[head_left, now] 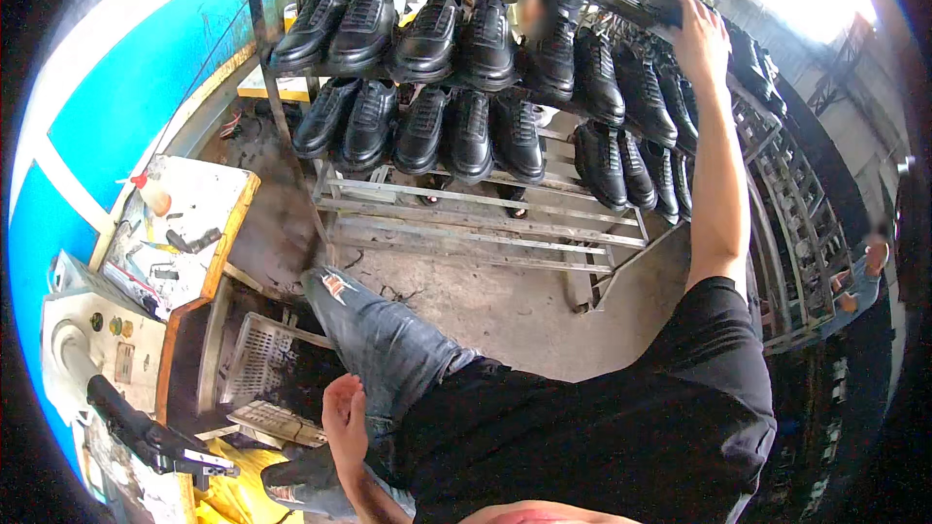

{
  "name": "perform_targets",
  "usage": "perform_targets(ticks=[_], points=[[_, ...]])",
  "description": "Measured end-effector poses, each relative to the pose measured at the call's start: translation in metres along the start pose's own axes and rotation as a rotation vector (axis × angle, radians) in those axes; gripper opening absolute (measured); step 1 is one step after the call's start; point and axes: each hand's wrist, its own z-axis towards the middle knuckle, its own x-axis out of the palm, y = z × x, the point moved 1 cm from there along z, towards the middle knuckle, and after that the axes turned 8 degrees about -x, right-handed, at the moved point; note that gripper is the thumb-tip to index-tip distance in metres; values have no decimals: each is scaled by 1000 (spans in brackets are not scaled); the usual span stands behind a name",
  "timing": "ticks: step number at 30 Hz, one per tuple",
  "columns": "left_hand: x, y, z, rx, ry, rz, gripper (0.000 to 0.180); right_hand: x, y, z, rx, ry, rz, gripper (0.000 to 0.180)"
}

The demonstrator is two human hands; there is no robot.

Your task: Manually press and finish shoe components using a machine in a manufacturing setting.

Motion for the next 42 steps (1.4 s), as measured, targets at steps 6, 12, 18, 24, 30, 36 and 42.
perform_targets(ticks=[6, 12, 18, 24, 30, 36, 42], points=[[5, -3, -1, -24, -14, -11, 28, -58, 102, 52, 53, -94, 729, 64], [3, 9, -9, -15, -39, -27, 29, -23, 80, 49, -45, -64, 289, 74], [4, 11, -7, -49, -23, -54, 29, 9, -48, -15, 122, 44, 96, 57], [-2, 16, -8, -47, -67, 1, 30, -91, 77, -23, 215, -438, 477, 46], [-9, -21, 4, 37, -92, -118, 58, -112, 235, -78, 154, -364, 1586, 52], [-37, -32, -38, 164, -374, -639, 107, -98, 459, -167, -172, 892, 2610, 76], [-55, -38, -64, 159, -697, -476, 132, -119, 567, -206, 148, 1405, 2719, 71]])
